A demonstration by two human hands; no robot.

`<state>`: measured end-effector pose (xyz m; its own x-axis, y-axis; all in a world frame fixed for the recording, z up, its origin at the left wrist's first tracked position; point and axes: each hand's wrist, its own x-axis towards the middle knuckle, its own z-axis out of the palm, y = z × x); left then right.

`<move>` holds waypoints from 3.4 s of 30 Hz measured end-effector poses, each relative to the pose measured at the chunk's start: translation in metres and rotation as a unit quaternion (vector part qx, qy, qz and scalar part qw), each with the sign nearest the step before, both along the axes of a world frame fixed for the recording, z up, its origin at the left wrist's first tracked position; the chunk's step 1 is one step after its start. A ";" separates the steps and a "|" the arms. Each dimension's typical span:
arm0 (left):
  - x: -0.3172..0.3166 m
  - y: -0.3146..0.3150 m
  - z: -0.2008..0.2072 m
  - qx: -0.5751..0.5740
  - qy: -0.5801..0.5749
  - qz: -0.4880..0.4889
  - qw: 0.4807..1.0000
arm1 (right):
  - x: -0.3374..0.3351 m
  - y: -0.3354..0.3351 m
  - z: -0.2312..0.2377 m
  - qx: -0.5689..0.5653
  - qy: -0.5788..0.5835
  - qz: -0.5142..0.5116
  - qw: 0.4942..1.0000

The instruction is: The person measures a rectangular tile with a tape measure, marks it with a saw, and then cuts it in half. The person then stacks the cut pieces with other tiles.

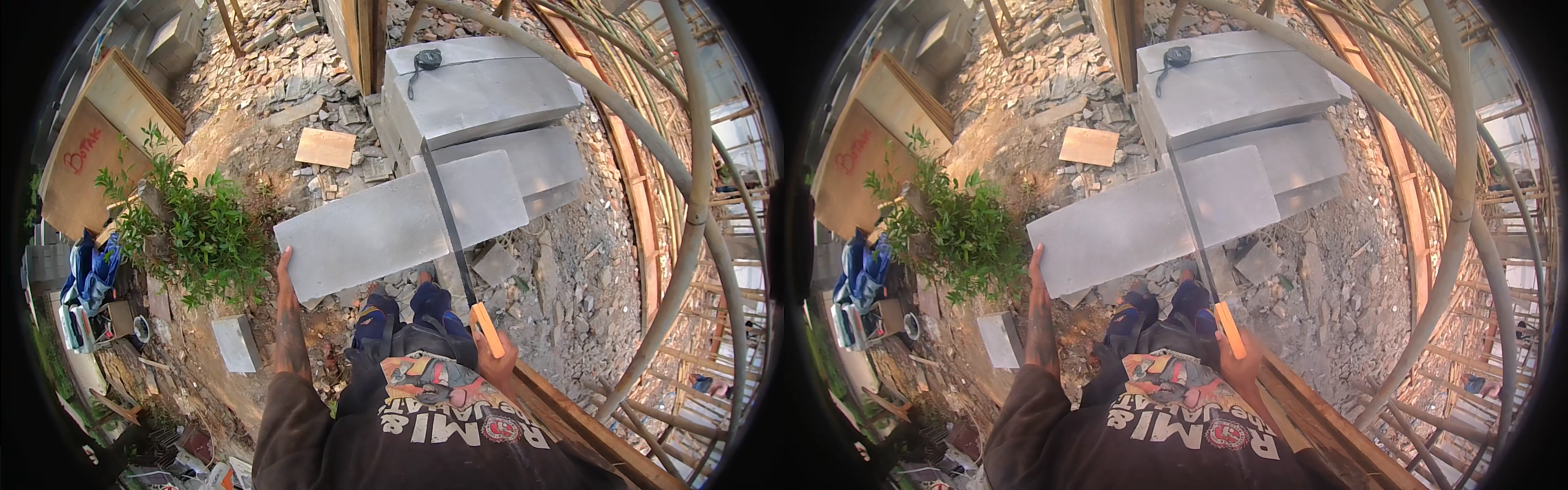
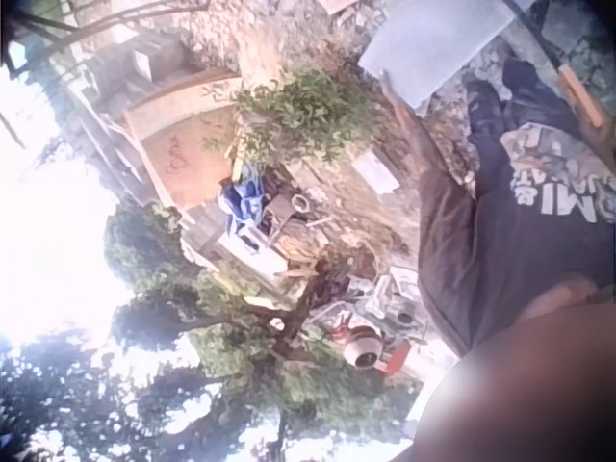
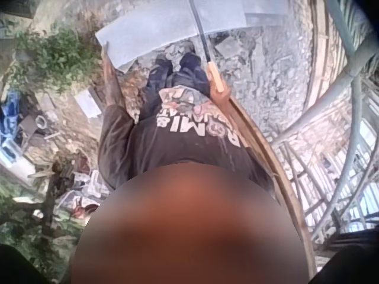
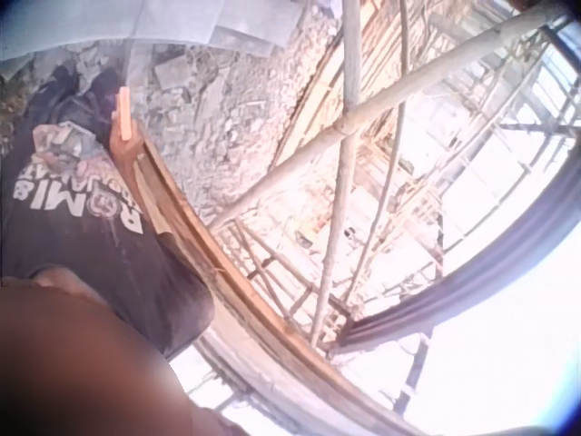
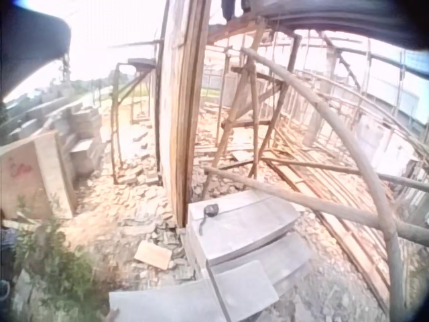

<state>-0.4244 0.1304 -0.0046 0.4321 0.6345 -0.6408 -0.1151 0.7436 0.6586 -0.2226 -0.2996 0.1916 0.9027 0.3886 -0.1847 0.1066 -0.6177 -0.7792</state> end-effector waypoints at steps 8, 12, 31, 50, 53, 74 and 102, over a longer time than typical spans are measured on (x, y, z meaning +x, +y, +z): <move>0.011 -0.008 0.017 0.024 0.025 -0.005 0.999 | 0.001 0.004 0.009 -0.062 0.017 -0.012 0.998; 0.017 -0.011 0.026 0.017 0.036 -0.002 0.999 | 0.003 0.013 0.019 -0.030 0.003 -0.010 0.999; 0.008 -0.004 0.005 0.020 0.037 0.006 0.999 | -0.009 -0.003 -0.017 -0.005 -0.070 -0.016 0.997; 0.008 -0.007 0.016 0.015 0.047 -0.006 0.999 | -0.008 -0.009 -0.031 -0.015 -0.048 0.011 0.999; 0.008 -0.003 0.008 0.012 0.031 -0.004 0.999 | -0.006 -0.018 -0.034 -0.007 -0.069 0.001 0.998; -0.001 -0.003 0.011 0.028 0.073 0.017 0.997 | 0.452 0.232 -0.059 -0.136 -0.527 0.159 0.824; 0.215 -0.273 -0.083 0.068 -0.400 0.254 0.878 | 0.148 0.490 -0.130 -0.277 0.422 0.637 0.583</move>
